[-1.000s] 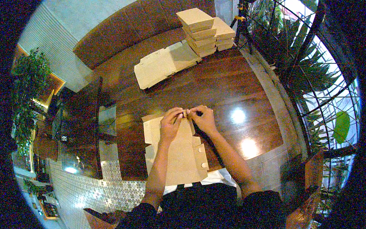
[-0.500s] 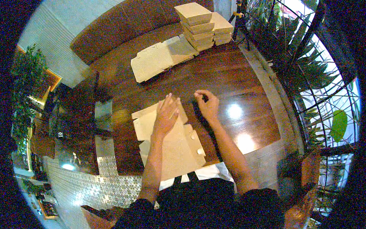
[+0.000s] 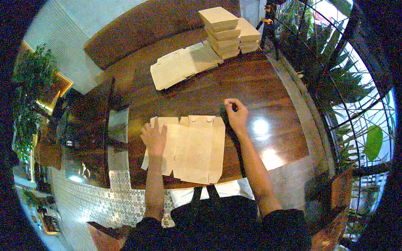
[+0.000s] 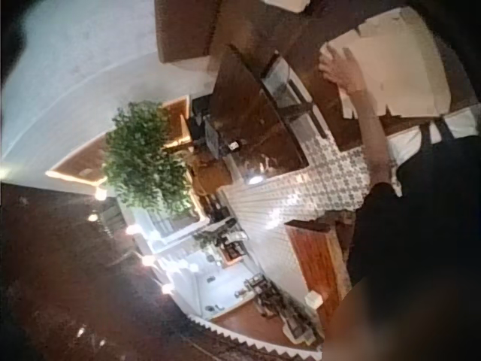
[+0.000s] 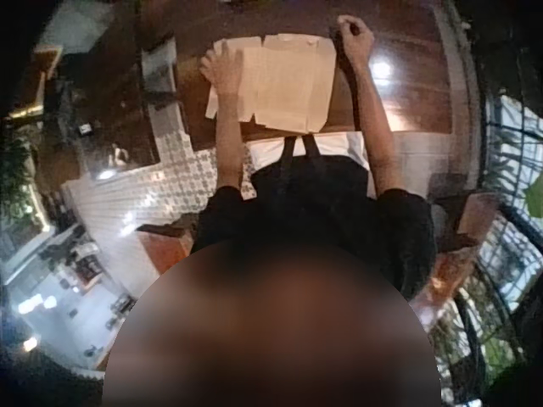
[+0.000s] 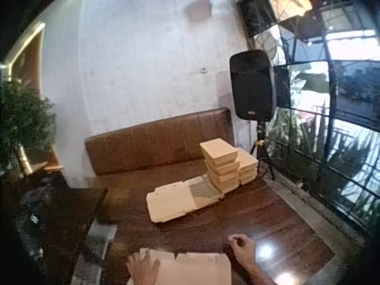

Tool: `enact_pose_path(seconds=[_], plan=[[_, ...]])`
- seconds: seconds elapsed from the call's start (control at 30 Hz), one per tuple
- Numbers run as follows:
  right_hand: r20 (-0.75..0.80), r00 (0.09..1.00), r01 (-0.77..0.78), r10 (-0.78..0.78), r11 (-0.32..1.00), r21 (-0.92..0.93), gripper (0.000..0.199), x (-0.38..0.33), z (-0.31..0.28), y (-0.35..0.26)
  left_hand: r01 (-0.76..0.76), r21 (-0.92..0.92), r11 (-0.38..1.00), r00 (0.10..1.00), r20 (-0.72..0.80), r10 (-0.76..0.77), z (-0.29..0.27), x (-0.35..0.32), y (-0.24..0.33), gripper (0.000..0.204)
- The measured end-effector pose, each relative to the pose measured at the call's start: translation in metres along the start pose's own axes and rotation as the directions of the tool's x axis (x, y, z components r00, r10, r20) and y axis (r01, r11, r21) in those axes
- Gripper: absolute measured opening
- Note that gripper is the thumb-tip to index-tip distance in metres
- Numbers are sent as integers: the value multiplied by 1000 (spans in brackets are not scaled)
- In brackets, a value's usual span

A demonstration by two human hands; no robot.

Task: The person assembles flat cardboard boxes by folding the flaps and inserting tabs into slots. They repeat this process for multiple boxes, stacking the completed boxes on the table.

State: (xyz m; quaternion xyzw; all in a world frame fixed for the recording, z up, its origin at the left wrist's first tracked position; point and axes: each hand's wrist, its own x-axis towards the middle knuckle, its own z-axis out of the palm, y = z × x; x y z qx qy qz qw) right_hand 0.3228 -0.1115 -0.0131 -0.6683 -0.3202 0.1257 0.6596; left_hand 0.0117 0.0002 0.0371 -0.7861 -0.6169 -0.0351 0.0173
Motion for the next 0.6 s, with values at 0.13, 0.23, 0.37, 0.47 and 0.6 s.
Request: enact_pose_path(seconds=[0.13, 0.23, 0.37, 0.47, 0.6], plan=[[58, 998, 34, -25, 987, -159, 22, -6, -1, -8, 201, 22, 979, 979, 6, -202, 0, -11, -16, 74], [272, 952, 212, -139, 943, -259, 29, -19, 2, -24, 87, 8, 996, 978, -192, -84, -7, -17, -18, 83], [462, 848, 481, -260, 743, -464, 43, -33, 10, -36, -515, -319, 796, 857, -205, 472, 0, -35, 19, 69], [544, 833, 332, -98, 875, -352, 49, -27, 5, -36, -730, -241, 640, 678, -135, 722, 16, -34, 49, 65], [516, 830, -205, 211, 976, -69, 49, -17, -1, -28, -214, -163, 963, 977, -28, 212, 39, -8, 62, 73]])
